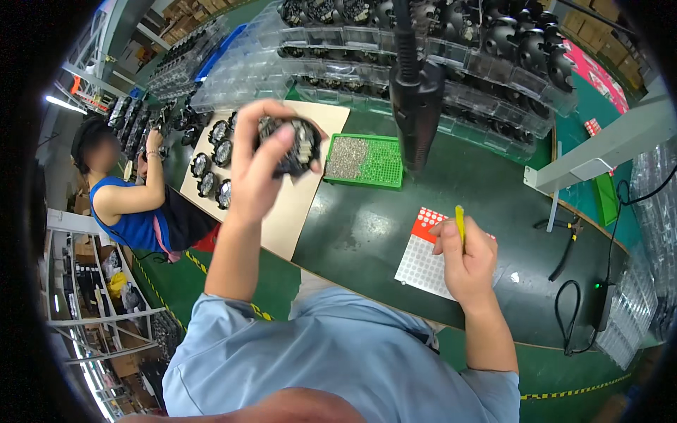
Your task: Assembling and inspecting electronic LED lighting components at a factory workbench.
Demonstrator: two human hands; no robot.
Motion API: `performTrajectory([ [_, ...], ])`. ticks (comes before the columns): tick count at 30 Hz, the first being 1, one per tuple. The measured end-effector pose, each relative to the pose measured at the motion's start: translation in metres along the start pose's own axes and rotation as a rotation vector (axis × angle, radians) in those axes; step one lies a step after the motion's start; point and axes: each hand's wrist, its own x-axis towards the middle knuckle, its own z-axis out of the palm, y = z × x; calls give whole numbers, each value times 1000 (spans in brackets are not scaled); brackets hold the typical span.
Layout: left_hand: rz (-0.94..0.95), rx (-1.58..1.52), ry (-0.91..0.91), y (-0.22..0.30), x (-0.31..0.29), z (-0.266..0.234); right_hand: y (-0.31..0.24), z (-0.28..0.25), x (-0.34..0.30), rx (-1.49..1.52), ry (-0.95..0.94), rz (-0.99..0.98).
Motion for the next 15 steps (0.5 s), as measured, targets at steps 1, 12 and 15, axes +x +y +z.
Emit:
performTrajectory([
  [1, -12, 15, -30, 6, 13, -10, 0, 0, 0, -16, -11, -14],
  [12, 127, 39, 212, 26, 141, -87, 1, 0, 4, -15, 2, -33],
  [15, 122, 81, 256, 23, 176, -112, 1, 1, 5, -63, 3, -82],
])
